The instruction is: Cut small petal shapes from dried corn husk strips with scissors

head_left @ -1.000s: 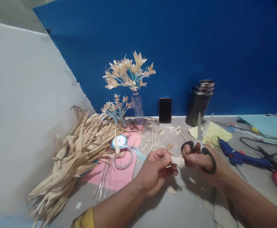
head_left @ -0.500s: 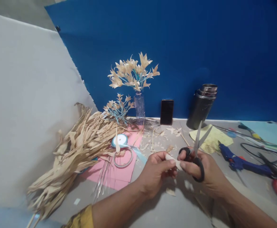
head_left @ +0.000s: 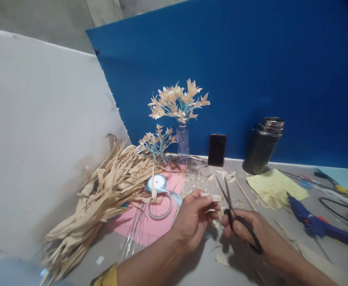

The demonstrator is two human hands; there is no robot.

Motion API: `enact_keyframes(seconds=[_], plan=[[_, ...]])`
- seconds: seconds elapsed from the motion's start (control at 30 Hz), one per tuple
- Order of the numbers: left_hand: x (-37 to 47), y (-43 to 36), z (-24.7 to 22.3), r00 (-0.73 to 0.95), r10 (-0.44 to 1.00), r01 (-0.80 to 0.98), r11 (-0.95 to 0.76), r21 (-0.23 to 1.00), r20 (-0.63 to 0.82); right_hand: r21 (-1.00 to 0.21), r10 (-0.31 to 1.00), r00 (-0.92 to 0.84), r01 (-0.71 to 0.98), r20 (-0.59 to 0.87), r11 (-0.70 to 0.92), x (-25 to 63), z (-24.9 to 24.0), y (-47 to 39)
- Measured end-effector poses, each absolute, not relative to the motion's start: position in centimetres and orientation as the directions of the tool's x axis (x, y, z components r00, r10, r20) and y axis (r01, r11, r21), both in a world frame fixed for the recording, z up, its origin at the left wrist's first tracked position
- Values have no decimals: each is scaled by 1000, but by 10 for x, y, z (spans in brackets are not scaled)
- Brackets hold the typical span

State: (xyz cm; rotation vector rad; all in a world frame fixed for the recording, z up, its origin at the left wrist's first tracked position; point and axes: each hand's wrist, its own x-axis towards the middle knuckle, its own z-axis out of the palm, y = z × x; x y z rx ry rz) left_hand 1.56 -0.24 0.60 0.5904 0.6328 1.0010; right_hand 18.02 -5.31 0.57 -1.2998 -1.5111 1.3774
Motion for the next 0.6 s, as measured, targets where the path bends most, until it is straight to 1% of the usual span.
enact_keyframes(seconds=[0.1,0.27,0.4,0.47,0.53,0.6], plan=[[16,-1,6,388,899,-585,411,700,-203,-974,953,-275,216,-124,-64,178,3,-53],[16,-1,5,394,891,-602,435,669,-225,-981,948,-280,156,-152,-111,174,-2,-54],[15,-2,6,379,901,-585,411,699,-212,-975,945,-270,172,-187,-143,175,1,-54],[15,-2,6,377,903,-572,402,715,-206,-974,948,-268,187,-172,-124,176,4,-53],[14,-2,6,369,910,-554,380,741,-191,-973,960,-238,213,-144,-93,178,5,-53],[14,-3,6,372,913,-500,347,793,-165,-970,987,-114,228,-114,-86,180,3,-53]])
